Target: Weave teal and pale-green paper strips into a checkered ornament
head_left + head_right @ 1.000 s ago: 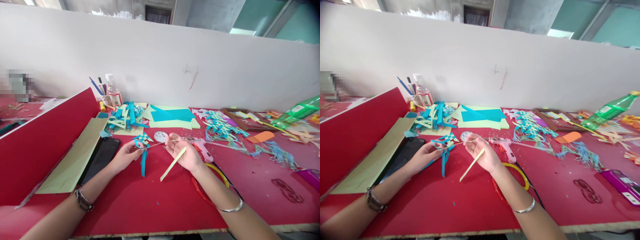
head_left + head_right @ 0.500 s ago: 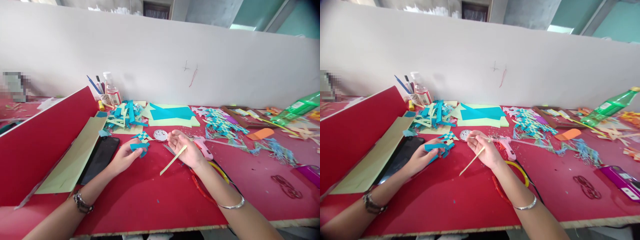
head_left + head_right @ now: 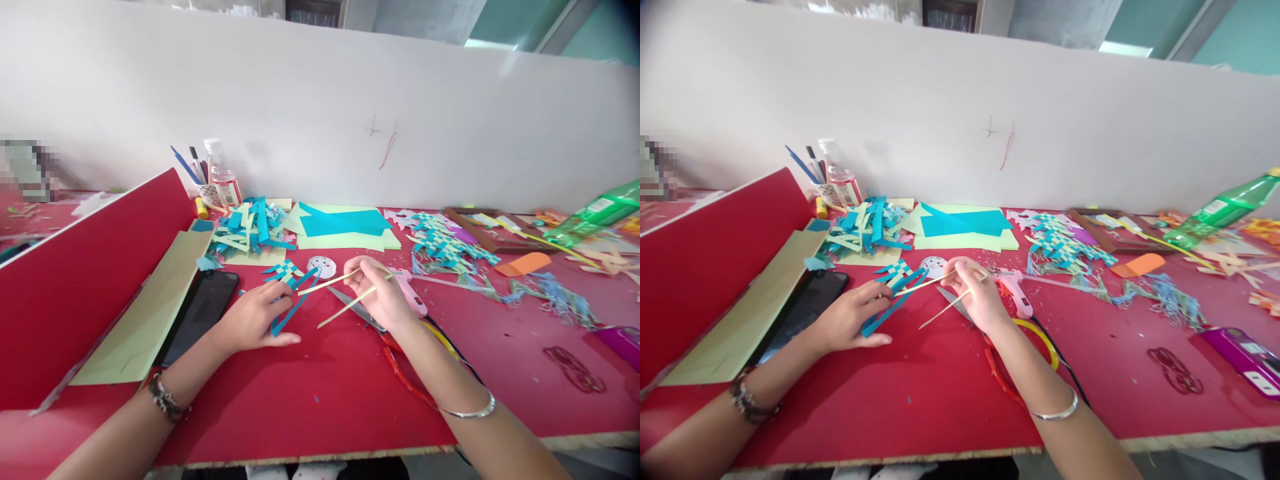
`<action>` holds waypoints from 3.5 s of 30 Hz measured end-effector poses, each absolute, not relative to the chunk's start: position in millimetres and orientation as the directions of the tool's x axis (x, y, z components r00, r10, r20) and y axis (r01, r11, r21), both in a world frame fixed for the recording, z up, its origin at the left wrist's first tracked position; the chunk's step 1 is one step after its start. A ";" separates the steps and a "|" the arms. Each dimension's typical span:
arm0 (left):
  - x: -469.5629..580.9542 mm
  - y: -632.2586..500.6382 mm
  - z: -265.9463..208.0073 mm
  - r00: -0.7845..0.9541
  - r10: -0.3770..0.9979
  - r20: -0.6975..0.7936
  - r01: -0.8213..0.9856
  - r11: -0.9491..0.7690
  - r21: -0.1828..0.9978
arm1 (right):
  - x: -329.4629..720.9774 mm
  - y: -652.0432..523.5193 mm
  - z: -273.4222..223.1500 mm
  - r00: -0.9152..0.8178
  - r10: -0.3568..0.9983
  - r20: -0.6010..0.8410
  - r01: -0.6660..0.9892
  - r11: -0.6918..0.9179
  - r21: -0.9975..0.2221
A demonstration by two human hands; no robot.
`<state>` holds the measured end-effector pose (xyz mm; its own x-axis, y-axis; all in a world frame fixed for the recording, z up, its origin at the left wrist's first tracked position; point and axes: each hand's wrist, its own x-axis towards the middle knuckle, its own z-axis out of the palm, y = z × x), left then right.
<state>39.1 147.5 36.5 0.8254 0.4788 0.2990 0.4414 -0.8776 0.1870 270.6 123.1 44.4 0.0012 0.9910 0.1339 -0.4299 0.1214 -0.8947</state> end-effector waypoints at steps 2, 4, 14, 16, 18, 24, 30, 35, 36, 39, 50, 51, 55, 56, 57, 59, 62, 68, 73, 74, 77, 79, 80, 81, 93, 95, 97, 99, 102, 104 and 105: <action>39.6 147.3 37.7 0.836 0.462 0.296 0.441 -0.887 0.136 | 270.3 122.8 41.6 -0.020 0.988 0.156 -0.364 0.138 -0.921; 40.3 146.4 38.0 0.845 0.445 0.296 0.445 -0.893 0.071 | 270.0 122.5 38.8 -0.035 0.983 0.178 -0.303 0.160 -0.939; 47.1 137.1 35.4 0.849 0.416 0.327 0.450 -0.892 -0.034 | 264.2 119.3 30.6 -0.069 0.972 0.223 -0.134 0.212 -0.968; 48.1 136.7 34.7 0.824 0.439 0.358 0.471 -0.882 -0.002 | 261.4 117.4 30.9 -0.109 0.968 0.224 -0.131 0.209 -0.969; 48.2 136.4 33.7 0.791 0.468 0.396 0.484 -0.873 0.065 | 259.1 115.3 32.8 -0.139 0.964 0.225 -0.132 0.207 -0.969; 49.7 132.4 30.8 0.737 0.487 0.469 0.410 -0.874 0.262 | 255.2 110.9 36.3 -0.328 0.923 0.201 -0.172 0.151 -0.973; 59.0 129.3 26.4 0.617 0.635 0.465 0.402 -0.762 0.507 | 249.0 106.1 36.9 -0.491 0.855 0.168 -0.292 0.020 -0.956; 64.1 131.9 19.1 0.511 0.749 0.422 0.341 -0.627 0.700 | 244.0 103.1 37.5 -0.529 0.830 0.176 -0.215 0.069 -0.974; 64.6 132.8 17.5 0.485 0.786 0.383 0.306 -0.563 0.768 | 243.9 103.4 36.0 -0.520 0.836 0.174 -0.165 0.102 -0.981; 65.5 136.2 14.2 0.420 0.877 0.235 0.085 -0.296 0.951 | 245.0 105.7 30.4 -0.428 0.882 0.197 -0.040 0.199 -0.979; 64.4 138.4 24.2 0.345 0.935 -0.083 -0.367 0.215 0.905 | 243.5 106.8 29.8 -0.395 0.919 0.001 0.194 0.085 -0.977; 64.2 138.5 24.5 0.344 0.932 -0.113 -0.393 0.252 0.884 | 242.3 105.9 30.4 -0.412 0.911 -0.029 0.205 0.062 -0.977; 64.6 139.7 23.9 0.347 0.922 -0.169 -0.453 0.323 0.831 | 235.2 103.1 32.5 -0.466 0.881 -0.076 0.151 -0.005 -0.989; 65.0 139.7 23.3 0.349 0.923 -0.162 -0.457 0.319 0.830 | 233.0 102.7 32.5 -0.479 0.874 -0.083 0.139 -0.019 -0.990; 65.5 139.6 22.6 0.351 0.925 -0.148 -0.459 0.307 0.834 | 230.7 102.4 32.0 -0.490 0.867 -0.091 0.128 -0.032 -0.991; 66.1 138.9 21.1 0.362 0.925 -0.114 -0.450 0.280 0.848 | 226.2 102.1 30.0 -0.507 0.856 -0.102 0.097 -0.061 -0.993; 66.3 136.8 19.9 0.394 0.915 -0.085 -0.420 0.261 0.869 | 220.7 101.1 25.7 -0.505 0.854 -0.123 0.044 -0.117 -0.992; 67.2 132.5 22.8 0.496 0.866 -0.065 -0.407 0.298 0.864 | 216.2 98.3 22.7 -0.481 0.868 -0.127 -0.044 -0.168 -0.985; 65.5 132.5 20.0 0.508 0.861 -0.034 -0.378 0.258 0.889 | 217.2 100.7 23.1 -0.452 0.883 -0.127 -0.073 -0.178 -0.981; 65.1 132.5 19.4 0.518 0.855 -0.028 -0.352 0.244 0.904 | 218.2 101.4 23.2 -0.439 0.891 -0.115 -0.074 -0.164 -0.984; 65.6 131.5 20.7 0.531 0.847 0.002 -0.257 0.159 0.953 | 221.8 103.1 23.3 -0.396 0.915 -0.082 -0.070 -0.119 -0.990; 67.3 130.5 24.1 0.508 0.861 0.032 -0.211 0.088 0.974 | 224.0 104.0 23.0 -0.370 0.927 -0.063 -0.064 -0.094 -0.994; 68.3 130.2 26.0 0.496 0.867 0.045 -0.195 0.061 0.979 | 224.8 104.4 22.9 -0.363 0.930 -0.053 -0.061 -0.080 -0.995; 69.0 130.1 27.7 0.489 0.871 0.050 -0.178 0.043 0.983 | 225.5 104.7 22.8 -0.361 0.932 -0.040 -0.058 -0.066 -0.996; 57.7 139.7 19.1 0.342 0.940 0.018 0.218 -0.098 0.971 | 231.2 102.6 32.2 -0.360 0.932 -0.052 0.128 -0.006 -0.992; 57.8 139.1 19.4 0.340 0.941 -0.002 0.181 -0.063 0.981 | 231.2 102.4 31.2 -0.364 0.930 -0.056 0.141 -0.005 -0.990; 58.3 138.2 19.5 0.389 0.921 -0.022 0.144 -0.037 0.989 | 231.2 102.3 30.5 -0.342 0.939 -0.038 0.136 0.010 -0.991; 58.8 137.3 18.6 0.449 0.893 -0.030 0.117 -0.025 0.993 | 231.4 101.9 30.4 -0.311 0.950 -0.017 0.127 0.024 -0.992; 60.0 135.9 16.7 0.458 0.888 -0.035 0.082 -0.003 0.997 | 231.6 100.7 31.0 -0.340 0.940 -0.023 0.119 0.019 -0.993; 61.6 134.5 16.1 0.439 0.897 -0.053 0.030 0.045 0.999 | 231.3 99.7 31.0 -0.391 0.920 -0.032 0.124 0.018 -0.992; 62.7 133.7 16.0 0.444 0.894 -0.066 -0.004 0.076 0.997 | 231.0 99.4 30.9 -0.402 0.915 -0.028 0.127 0.026 -0.992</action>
<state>62.7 133.7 16.0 0.4439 0.8936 -0.0664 -0.0037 0.0759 0.9971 231.0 99.4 30.9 -0.4019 0.9153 -0.0278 0.1273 0.0258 -0.9915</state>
